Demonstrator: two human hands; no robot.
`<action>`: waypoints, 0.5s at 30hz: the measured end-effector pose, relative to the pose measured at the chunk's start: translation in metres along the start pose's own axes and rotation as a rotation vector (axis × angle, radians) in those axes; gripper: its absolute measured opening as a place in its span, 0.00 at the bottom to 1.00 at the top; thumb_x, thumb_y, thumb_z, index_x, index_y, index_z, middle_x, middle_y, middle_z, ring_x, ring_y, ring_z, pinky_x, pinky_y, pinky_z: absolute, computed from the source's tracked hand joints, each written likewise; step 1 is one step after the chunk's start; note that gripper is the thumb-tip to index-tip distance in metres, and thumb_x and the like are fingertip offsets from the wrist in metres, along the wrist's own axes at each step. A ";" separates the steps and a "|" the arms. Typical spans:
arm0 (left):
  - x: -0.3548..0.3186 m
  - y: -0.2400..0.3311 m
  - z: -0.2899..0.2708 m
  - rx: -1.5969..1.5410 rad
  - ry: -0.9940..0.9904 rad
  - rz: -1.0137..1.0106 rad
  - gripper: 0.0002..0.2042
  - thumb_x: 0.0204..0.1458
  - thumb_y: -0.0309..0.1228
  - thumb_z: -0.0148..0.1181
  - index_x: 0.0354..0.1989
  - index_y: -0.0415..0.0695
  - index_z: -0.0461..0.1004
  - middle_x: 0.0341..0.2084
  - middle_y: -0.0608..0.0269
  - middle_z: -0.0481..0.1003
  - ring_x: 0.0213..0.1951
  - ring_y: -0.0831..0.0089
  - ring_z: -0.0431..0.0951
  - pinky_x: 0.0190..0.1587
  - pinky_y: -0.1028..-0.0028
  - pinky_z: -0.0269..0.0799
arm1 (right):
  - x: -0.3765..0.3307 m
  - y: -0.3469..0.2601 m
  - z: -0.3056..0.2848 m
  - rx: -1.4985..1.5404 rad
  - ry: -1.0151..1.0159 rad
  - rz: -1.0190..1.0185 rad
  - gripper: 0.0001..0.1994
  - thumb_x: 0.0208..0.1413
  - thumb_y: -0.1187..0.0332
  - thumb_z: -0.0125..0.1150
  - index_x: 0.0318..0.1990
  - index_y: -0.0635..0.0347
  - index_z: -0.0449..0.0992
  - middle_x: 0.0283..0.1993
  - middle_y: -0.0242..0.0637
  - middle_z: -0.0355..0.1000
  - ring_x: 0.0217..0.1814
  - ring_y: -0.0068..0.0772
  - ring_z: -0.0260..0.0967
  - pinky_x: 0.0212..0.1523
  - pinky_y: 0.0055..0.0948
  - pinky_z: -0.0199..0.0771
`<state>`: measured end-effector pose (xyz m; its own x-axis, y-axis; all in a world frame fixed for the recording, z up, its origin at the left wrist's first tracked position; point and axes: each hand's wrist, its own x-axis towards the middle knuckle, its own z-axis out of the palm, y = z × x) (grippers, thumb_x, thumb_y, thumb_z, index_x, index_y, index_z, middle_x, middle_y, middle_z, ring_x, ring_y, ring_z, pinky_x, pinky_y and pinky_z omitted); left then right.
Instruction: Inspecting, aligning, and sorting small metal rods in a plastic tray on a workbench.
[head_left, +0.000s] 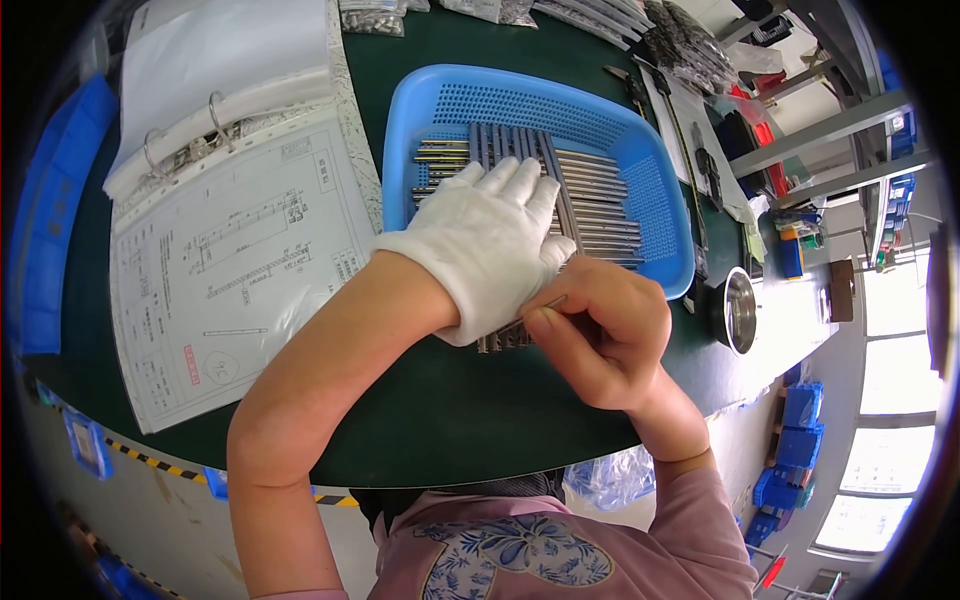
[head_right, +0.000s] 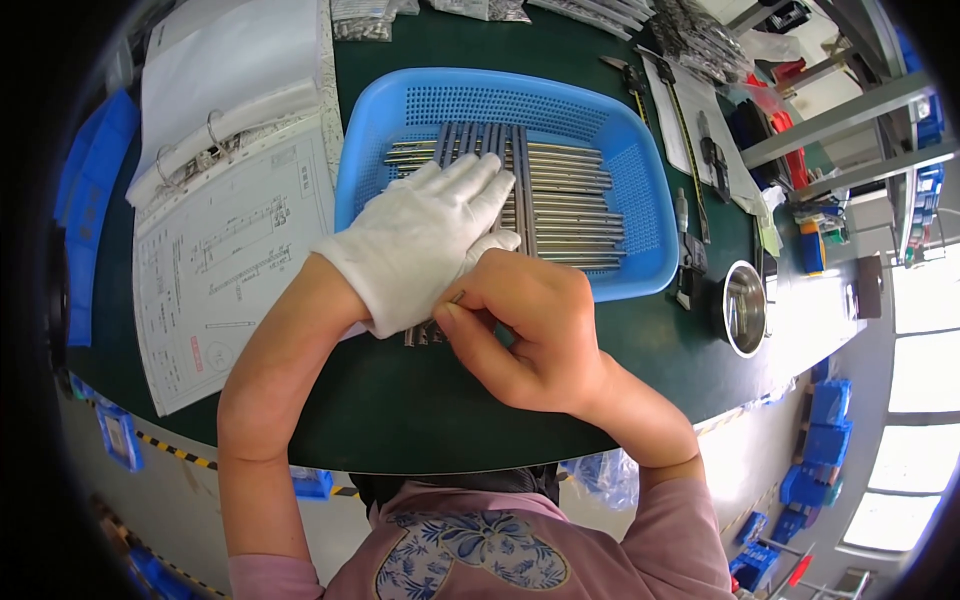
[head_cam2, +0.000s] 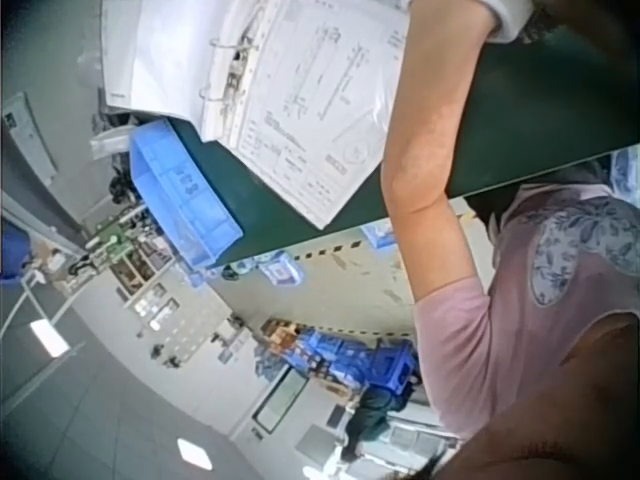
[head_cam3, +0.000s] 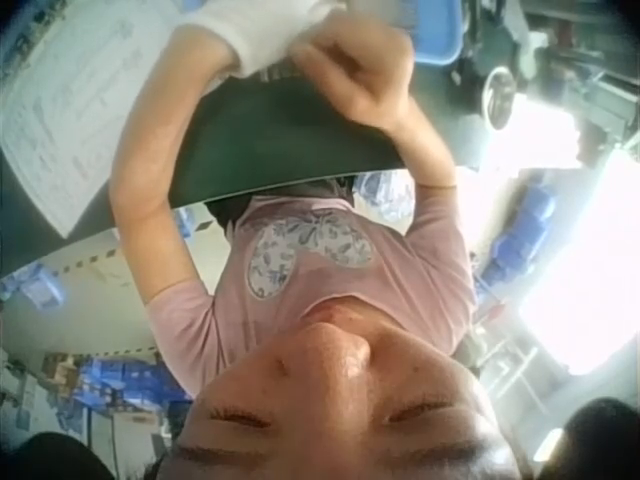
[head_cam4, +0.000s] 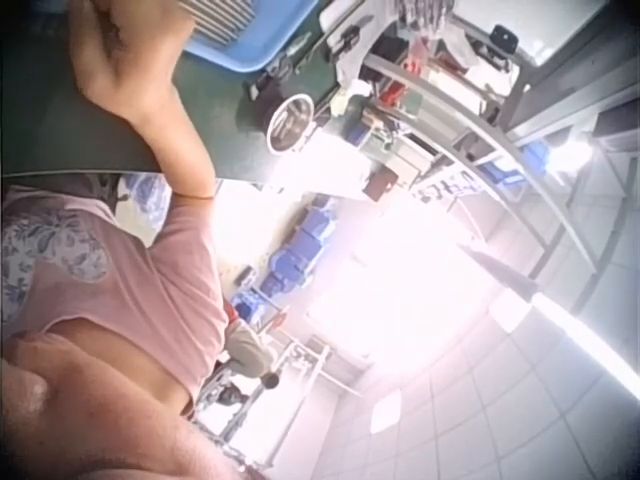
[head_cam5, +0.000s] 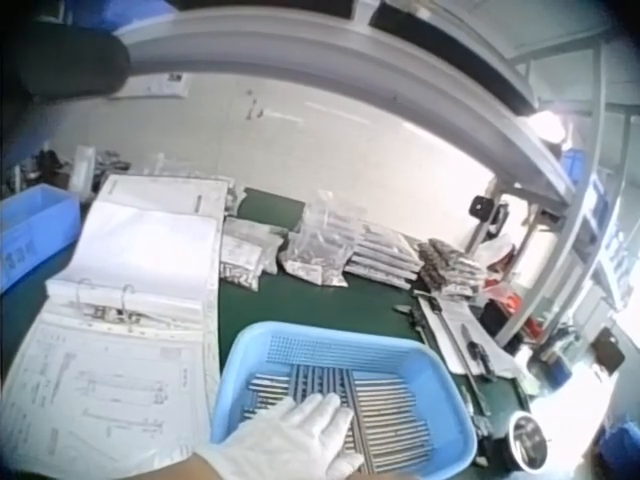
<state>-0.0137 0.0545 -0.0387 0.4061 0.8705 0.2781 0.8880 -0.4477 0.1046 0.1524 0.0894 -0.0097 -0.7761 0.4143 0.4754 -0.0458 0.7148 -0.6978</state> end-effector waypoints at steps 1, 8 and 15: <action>0.000 0.001 -0.001 0.001 0.001 0.000 0.23 0.60 0.36 0.43 0.57 0.29 0.63 0.60 0.37 0.60 0.63 0.50 0.59 0.64 0.62 0.55 | 0.000 0.000 -0.001 0.012 -0.014 0.032 0.05 0.44 0.81 0.61 0.23 0.64 0.72 0.21 0.36 0.68 0.17 0.29 0.63 0.18 0.25 0.60; 0.006 0.005 -0.003 -0.145 -0.108 -0.186 0.20 0.61 0.36 0.41 0.60 0.41 0.65 0.64 0.43 0.56 0.67 0.51 0.53 0.66 0.58 0.51 | 0.001 -0.004 -0.001 -0.033 -0.028 -0.064 0.04 0.42 0.81 0.62 0.23 0.64 0.72 0.20 0.35 0.68 0.17 0.28 0.63 0.18 0.24 0.60; 0.004 0.007 -0.005 -0.079 -0.097 -0.171 0.28 0.63 0.42 0.32 0.61 0.29 0.57 0.63 0.42 0.56 0.66 0.54 0.55 0.67 0.61 0.49 | -0.006 -0.003 0.000 0.023 0.009 -0.008 0.02 0.43 0.81 0.60 0.26 0.67 0.76 0.23 0.38 0.73 0.20 0.27 0.65 0.21 0.23 0.60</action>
<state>-0.0070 0.0541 -0.0326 0.2732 0.9491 0.1569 0.9278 -0.3030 0.2175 0.1571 0.0847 -0.0106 -0.7698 0.4141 0.4857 -0.0665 0.7048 -0.7063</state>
